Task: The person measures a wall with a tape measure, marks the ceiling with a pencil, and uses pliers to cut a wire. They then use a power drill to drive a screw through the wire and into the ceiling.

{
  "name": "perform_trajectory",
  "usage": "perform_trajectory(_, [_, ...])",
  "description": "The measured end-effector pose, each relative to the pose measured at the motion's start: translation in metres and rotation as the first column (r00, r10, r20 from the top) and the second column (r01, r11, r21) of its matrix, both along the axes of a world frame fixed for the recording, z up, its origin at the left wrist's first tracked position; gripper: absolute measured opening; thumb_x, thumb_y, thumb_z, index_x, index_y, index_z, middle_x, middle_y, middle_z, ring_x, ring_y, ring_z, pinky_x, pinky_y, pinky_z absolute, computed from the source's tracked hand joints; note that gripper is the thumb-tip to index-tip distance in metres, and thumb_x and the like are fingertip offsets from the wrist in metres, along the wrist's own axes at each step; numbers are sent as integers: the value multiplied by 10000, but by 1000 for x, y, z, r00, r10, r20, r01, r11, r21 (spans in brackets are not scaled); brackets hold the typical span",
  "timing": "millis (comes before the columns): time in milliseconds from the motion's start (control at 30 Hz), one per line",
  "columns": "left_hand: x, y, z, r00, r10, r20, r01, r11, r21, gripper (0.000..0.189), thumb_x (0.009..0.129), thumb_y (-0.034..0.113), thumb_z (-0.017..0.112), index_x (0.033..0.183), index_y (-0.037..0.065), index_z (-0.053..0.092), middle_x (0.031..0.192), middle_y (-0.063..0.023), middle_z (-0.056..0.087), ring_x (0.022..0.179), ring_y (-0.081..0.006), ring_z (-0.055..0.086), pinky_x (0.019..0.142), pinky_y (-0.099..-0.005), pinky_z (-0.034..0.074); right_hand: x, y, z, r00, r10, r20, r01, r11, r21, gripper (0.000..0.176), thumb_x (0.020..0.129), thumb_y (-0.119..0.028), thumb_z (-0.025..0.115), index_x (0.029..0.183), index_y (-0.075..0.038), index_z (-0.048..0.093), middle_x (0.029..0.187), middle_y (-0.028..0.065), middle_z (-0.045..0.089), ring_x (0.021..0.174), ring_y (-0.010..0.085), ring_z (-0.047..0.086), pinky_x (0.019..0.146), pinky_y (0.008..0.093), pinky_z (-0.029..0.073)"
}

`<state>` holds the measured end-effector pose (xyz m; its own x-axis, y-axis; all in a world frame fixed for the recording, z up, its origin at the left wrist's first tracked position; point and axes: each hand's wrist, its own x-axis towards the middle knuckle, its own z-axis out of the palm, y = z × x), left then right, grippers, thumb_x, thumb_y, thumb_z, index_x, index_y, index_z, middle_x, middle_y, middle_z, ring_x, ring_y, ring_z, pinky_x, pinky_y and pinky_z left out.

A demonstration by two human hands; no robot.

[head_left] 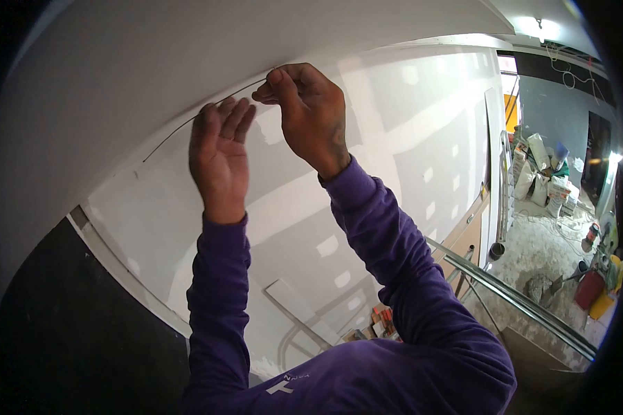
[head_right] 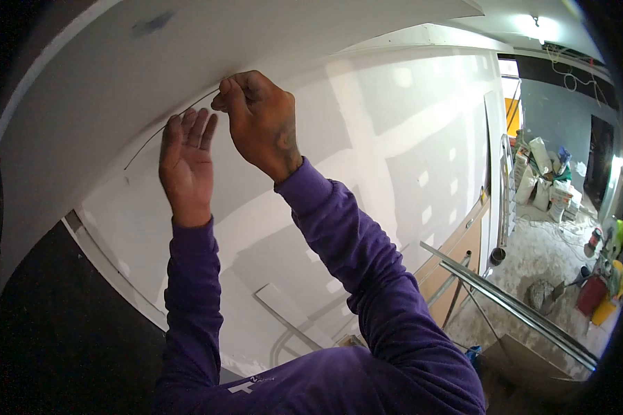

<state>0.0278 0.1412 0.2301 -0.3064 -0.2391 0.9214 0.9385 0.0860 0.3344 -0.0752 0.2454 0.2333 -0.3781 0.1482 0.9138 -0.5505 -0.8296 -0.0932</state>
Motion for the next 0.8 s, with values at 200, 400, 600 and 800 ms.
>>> perform_trajectory(200, [-20, 26, 9, 994, 108, 29, -110, 993, 53, 127, 946, 145, 624, 1026, 46, 621, 958, -73, 683, 897, -180, 631, 876, -352, 470, -2, -1, 1, 1000, 24, -16, -25, 999, -22, 160, 951, -97, 581, 878, 41, 614, 746, 133, 717, 702, 186, 718, 620, 280, 553])
perform_trajectory(400, [-19, 28, 12, 985, 169, 43, -171, 984, 54, 141, 941, 164, 645, 1012, 44, 624, 935, -58, 680, 860, -150, 621, 852, -321, 462, -3, -1, 3, 999, -29, -42, 27, 998, -50, 151, 942, -88, 586, 863, 38, 612, 746, 137, 717, 691, 196, 720, 611, 285, 558])
perform_trajectory(600, [-13, 32, 10, 981, 186, 56, -192, 970, 151, 176, 943, 191, 643, 1040, 46, 619, 965, -65, 673, 889, -169, 623, 878, -344, 466, -8, -8, 3, 998, -24, -53, 21, 997, -70, 130, 934, -74, 597, 865, 35, 615, 738, 136, 708, 686, 209, 721, 618, 284, 563])
perform_trajectory(800, [8, -10, 6, 989, 144, -45, -115, 916, 385, 215, 957, 178, 614, 1101, 21, 583, 1064, -102, 616, 993, -223, 588, 987, -398, 459, -9, -6, 4, 988, -134, -81, 126, 987, -95, 103, 926, -60, 601, 871, 25, 620, 738, 126, 702, 686, 207, 720, 627, 284, 564])
